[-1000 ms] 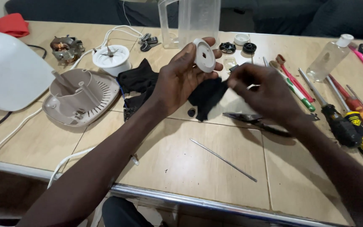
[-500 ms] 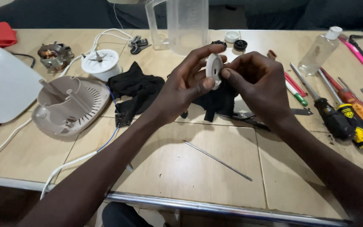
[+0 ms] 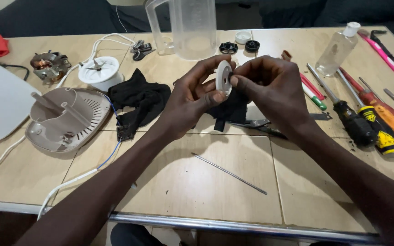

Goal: Cleaning a blender blade assembly and housing using a cloth and a small brush on a workbench.

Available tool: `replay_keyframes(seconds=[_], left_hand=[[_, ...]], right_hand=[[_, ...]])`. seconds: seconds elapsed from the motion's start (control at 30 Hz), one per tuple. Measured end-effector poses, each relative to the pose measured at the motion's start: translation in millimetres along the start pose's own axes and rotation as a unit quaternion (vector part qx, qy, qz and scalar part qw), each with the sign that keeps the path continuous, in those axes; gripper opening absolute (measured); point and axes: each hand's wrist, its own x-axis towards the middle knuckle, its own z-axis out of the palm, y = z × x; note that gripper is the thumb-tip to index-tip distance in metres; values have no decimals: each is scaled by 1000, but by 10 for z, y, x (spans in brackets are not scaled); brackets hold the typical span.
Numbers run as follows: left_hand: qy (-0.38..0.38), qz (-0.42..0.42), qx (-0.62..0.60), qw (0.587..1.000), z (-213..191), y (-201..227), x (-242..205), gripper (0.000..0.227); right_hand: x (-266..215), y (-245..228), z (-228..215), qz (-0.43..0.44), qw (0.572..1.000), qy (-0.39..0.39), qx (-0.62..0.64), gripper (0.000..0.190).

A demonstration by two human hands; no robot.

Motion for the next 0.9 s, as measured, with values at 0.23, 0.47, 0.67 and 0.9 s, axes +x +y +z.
replay_keyframes(seconds=[0.23, 0.47, 0.67, 0.9], left_hand=[[-1, -65, -13, 998, 19, -2, -11, 75], [-50, -67, -20, 996, -82, 7, 29, 65], [-40, -56, -72, 995, -128, -96, 22, 60], [-49, -148, -111, 982, -142, -2, 47, 50]], right_hand=[[-12, 61, -15, -153, 985, 42, -65, 14], [-30, 77, -24, -238, 962, 42, -125, 14], [21, 61, -71, -233, 964, -1, -127, 14], [-3, 120, -33, -300, 935, 9, -188, 9]])
